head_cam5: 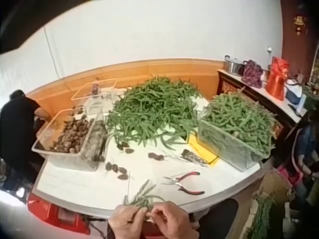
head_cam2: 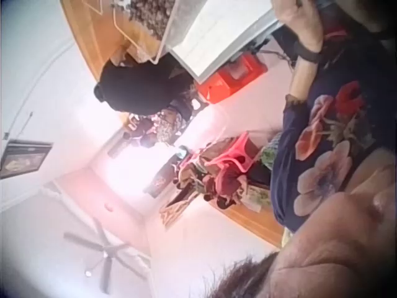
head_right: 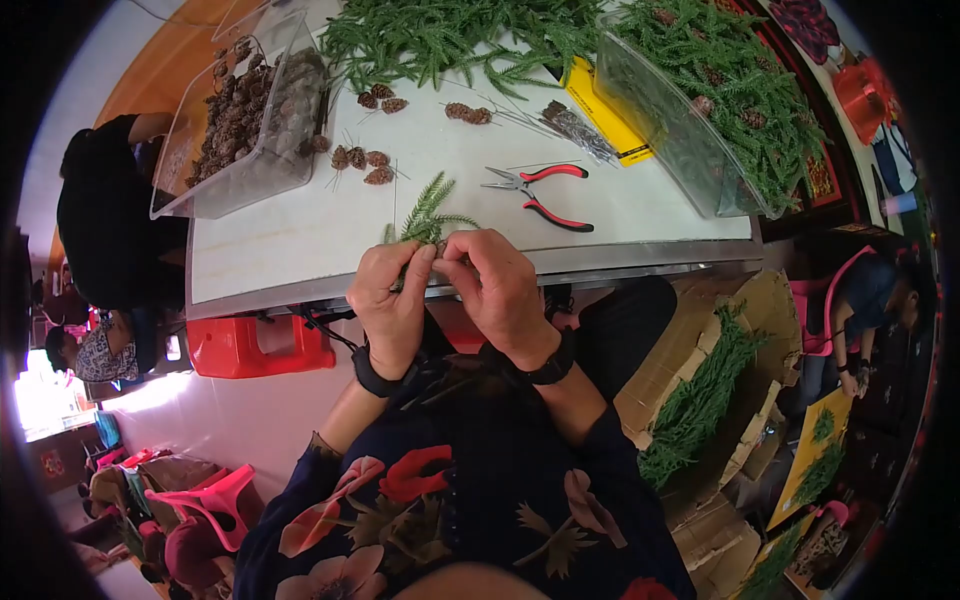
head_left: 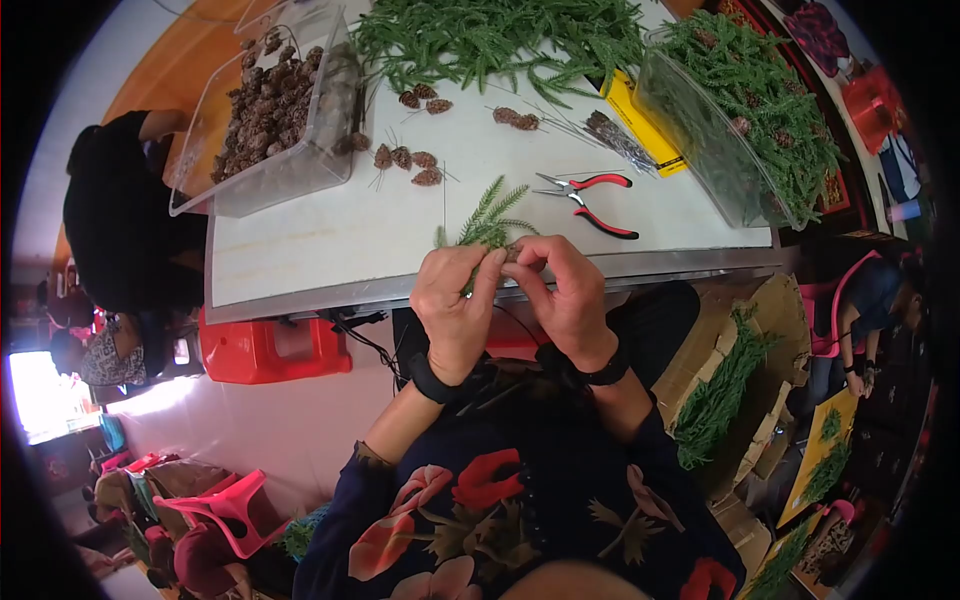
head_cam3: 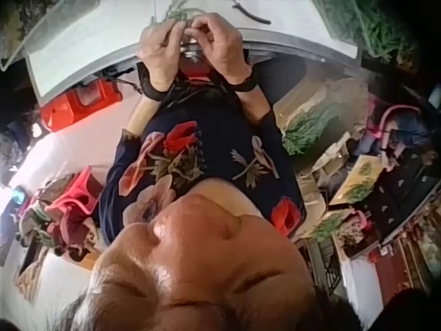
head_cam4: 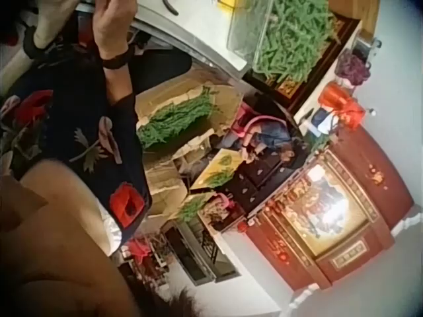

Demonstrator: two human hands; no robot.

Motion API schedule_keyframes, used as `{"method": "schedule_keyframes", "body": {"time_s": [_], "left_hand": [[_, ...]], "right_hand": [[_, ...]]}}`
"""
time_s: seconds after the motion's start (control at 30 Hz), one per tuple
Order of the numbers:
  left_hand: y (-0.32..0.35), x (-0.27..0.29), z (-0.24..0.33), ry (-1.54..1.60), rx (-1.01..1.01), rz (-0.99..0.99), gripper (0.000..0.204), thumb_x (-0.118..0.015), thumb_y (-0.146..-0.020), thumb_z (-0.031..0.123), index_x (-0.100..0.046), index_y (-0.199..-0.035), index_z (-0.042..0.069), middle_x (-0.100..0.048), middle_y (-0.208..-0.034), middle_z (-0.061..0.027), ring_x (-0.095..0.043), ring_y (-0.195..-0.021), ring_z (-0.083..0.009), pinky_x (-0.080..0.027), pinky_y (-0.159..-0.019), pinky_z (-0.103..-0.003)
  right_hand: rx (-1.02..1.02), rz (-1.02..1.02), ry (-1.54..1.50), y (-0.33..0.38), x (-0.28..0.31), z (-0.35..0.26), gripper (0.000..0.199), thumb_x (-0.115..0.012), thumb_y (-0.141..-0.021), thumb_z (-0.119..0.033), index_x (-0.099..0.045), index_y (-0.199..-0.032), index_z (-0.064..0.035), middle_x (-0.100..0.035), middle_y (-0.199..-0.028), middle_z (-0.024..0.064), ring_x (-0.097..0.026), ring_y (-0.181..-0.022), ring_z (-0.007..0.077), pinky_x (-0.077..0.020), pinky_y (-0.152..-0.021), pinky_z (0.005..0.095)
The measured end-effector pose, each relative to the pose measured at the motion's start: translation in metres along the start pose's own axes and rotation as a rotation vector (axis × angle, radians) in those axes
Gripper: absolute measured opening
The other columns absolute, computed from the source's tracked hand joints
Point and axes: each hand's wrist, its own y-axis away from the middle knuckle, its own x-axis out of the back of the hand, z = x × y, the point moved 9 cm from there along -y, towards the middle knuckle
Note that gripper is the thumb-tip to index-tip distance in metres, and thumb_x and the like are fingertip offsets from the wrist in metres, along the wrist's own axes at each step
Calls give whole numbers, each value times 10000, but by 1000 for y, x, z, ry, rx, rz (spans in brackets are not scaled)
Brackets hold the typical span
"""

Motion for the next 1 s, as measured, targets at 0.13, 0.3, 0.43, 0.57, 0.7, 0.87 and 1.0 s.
{"method": "schedule_keyframes", "body": {"time_s": [0.13, 0.3, 0.43, 0.57, 0.7, 0.87, 1.0], "left_hand": [[3, 2, -1, -13, -4, -17, 103, -719, -833, 60, -687, -894, -17, -663, -812, -108, -604, -729, -193, -468, -675, -286], [9, -11, -38, 341, 400, -80, 153, -690, -877, 89, -680, -954, -43, -652, -808, -78, -571, -737, -119, -453, -672, -254], [9, -16, -44, 394, 430, -139, 159, -671, -894, 89, -679, -967, -52, -640, -797, -63, -551, -728, -98, -443, -663, -239], [8, -19, -37, 386, 433, -202, 136, -659, -893, 74, -685, -950, -47, -633, -779, -62, -550, -701, -107, -440, -648, -239], [9, -21, -33, 254, 384, -240, 120, -645, -892, 66, -685, -929, -40, -623, -753, -77, -563, -679, -127, -441, -630, -248], [13, -23, -27, 186, 226, -254, 87, -654, -872, 39, -671, -914, -36, -622, -748, -95, -585, -685, -160, -456, -644, -272], [10, -28, -17, 123, 150, -292, 73, -661, -854, 20, -667, -907, -30, -621, -754, -113, -591, -685, -192, -460, -653, -286]], "right_hand": [[15, 18, 0, 1, -1, -3, 215, -735, -798, 8, -566, -928, -23, -652, -856, 85, -618, -698, 181, -501, -642, 279], [-28, 2, -53, 0, -6, 4, 232, -730, -813, 4, -551, -958, -22, -645, -855, 80, -618, -709, 161, -506, -662, 274], [-143, -12, -193, 3, -8, 22, 248, -721, -828, -5, -541, -998, -24, -637, -858, 79, -617, -727, 143, -505, -680, 268], [-260, -42, -249, 7, -2, 23, 255, -707, -846, -22, -536, -1034, -23, -634, -874, 81, -618, -745, 138, -501, -694, 264], [-253, -75, -221, 14, -3, 26, 236, -681, -875, -66, -549, -1066, -22, -622, -869, 90, -622, -742, 164, -499, -685, 275], [-107, -29, 1, 11, 8, 13, 217, -677, -870, -84, -576, -1048, -12, -609, -816, 107, -622, -719, 181, -491, -663, 267], [-116, -95, -6, -6, 11, 10, 200, -665, -863, -68, -583, -1034, -5, -609, -801, 106, -606, -685, 176, -478, -644, 254]]}}
